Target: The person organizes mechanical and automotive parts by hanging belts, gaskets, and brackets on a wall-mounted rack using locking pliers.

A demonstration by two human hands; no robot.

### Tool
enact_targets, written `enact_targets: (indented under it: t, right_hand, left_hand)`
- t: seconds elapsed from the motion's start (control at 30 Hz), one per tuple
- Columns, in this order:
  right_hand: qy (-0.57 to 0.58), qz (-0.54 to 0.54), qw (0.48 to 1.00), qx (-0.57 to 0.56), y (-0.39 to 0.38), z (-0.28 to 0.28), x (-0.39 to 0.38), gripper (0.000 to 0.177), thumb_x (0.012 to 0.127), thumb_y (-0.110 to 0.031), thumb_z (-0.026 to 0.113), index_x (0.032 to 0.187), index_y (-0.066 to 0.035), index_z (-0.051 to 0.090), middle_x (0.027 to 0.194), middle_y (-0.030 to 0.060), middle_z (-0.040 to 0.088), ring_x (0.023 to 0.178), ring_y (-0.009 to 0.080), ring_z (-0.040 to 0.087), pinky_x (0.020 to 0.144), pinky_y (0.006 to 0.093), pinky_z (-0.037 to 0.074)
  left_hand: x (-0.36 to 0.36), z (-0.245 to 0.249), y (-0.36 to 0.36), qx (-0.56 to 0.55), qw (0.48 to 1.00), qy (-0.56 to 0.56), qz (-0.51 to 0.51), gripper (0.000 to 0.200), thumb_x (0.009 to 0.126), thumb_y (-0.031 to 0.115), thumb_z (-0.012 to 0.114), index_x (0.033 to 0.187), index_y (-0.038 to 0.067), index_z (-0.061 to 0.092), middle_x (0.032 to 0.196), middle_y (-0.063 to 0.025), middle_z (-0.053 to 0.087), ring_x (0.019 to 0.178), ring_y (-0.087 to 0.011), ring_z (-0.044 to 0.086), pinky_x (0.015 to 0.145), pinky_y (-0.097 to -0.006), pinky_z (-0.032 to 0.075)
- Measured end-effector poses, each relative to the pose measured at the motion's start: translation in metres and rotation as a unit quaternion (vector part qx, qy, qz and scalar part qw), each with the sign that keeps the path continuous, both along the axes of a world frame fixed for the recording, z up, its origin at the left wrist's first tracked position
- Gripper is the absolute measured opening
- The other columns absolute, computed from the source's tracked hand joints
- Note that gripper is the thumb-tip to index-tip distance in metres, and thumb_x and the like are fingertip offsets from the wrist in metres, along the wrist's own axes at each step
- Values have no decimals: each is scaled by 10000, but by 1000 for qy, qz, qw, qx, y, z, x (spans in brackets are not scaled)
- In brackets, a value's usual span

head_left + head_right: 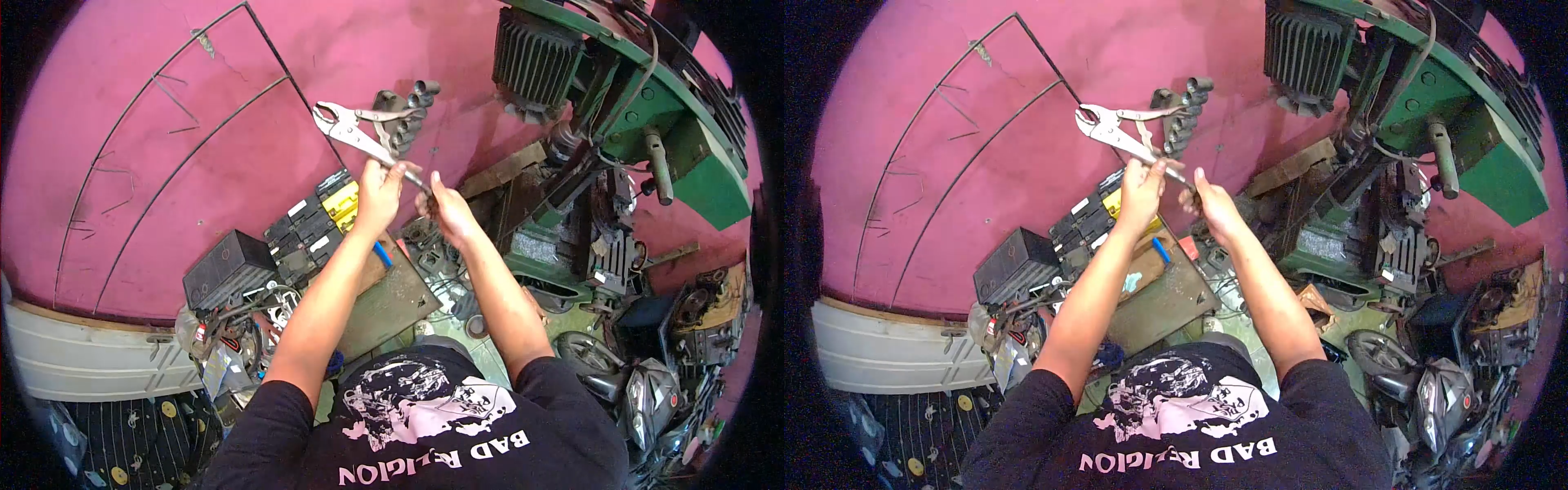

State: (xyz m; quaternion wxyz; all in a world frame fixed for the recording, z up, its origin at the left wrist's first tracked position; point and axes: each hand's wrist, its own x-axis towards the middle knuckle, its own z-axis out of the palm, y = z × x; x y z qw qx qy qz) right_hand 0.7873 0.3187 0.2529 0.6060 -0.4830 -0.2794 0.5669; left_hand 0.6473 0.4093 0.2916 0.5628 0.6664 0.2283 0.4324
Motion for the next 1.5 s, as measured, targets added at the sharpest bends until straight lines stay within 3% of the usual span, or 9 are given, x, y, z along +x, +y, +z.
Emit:
enact_targets:
  t: [0.13, 0.17, 0.33, 0.47, 0.7, 0.87, 1.03, 1.23, 1.5]
  right_hand:
    - [-73, -81, 988, 107, 23, 28, 11, 363, 1029, -359, 607, 1166, -23, 629, 930, 33, 696, 788, 102, 580, 723, 263, 438]
    - [-85, -69, 981, 159, 30, 25, 15, 333, 1018, -230, 626, 1268, -23, 549, 1008, 44, 695, 844, 99, 583, 773, 275, 466]
    - [-80, -109, 979, 155, 62, 9, 36, 225, 1059, -211, 546, 1147, -13, 607, 953, 54, 698, 825, 111, 588, 798, 273, 477]
    - [-75, -93, 988, 97, 72, 4, 50, 347, 1083, -332, 497, 1036, -35, 671, 886, 29, 699, 785, 103, 582, 750, 247, 457]
    - [-76, -75, 994, 26, 86, -7, 73, 400, 1076, -392, 500, 1009, -44, 687, 853, 27, 699, 751, 95, 574, 714, 254, 443]
    - [-113, -160, 974, 112, 85, -1, 61, 389, 1077, -396, 492, 1028, -50, 663, 834, 21, 682, 744, 100, 572, 691, 254, 431]
    - [-82, -116, 986, 85, 95, -23, 81, 348, 1085, -349, 488, 1030, -47, 651, 826, 13, 651, 753, 109, 573, 716, 267, 446]
    - [-100, -96, 987, 86, 95, -34, 83, 342, 1086, -346, 493, 1001, -58, 656, 818, -1, 638, 744, 100, 561, 714, 267, 442]
    - [-80, -123, 987, 58, 70, -28, 75, 354, 1092, -310, 485, 908, -51, 641, 764, -4, 616, 712, 101, 537, 705, 274, 436]
  left_hand:
    - [30, 16, 33, 13, 999, -44, 28, 211, 1073, 230, 530, 1149, 40, 478, 953, -119, 736, 565, -39, 440, 498, -211, 359]
    - [37, 18, 39, 9, 997, -62, 39, 201, 1074, 225, 529, 1132, 38, 488, 934, -114, 738, 565, -40, 439, 497, -213, 357]
    - [64, 14, 66, -35, 997, -48, 55, 122, 1063, 135, 528, 1106, 33, 475, 926, -112, 733, 530, -35, 445, 459, -213, 346]
    - [77, 6, 73, -57, 994, -63, 68, 141, 1057, 137, 541, 1122, 27, 482, 915, -108, 729, 536, -42, 453, 468, -212, 355]
    - [89, -11, 76, -52, 994, -15, 95, 145, 1052, 114, 541, 1139, 10, 489, 931, -118, 732, 523, -44, 464, 448, -216, 367]
    - [97, -15, 84, -53, 995, -55, 62, 150, 1056, 125, 537, 1144, 17, 481, 952, -132, 738, 535, -50, 466, 459, -218, 374]
    - [108, -23, 90, -34, 997, -29, 67, 155, 1061, 149, 535, 1140, 32, 470, 956, -133, 742, 557, -62, 470, 485, -225, 386]
    - [105, -25, 61, -33, 990, -62, 121, 143, 1046, 104, 559, 1140, -2, 536, 925, -54, 709, 594, -29, 433, 531, -218, 372]
    - [102, -31, 43, -20, 996, -38, 77, 123, 1045, 77, 547, 1142, 2, 531, 958, -57, 694, 600, -38, 412, 532, -229, 361]
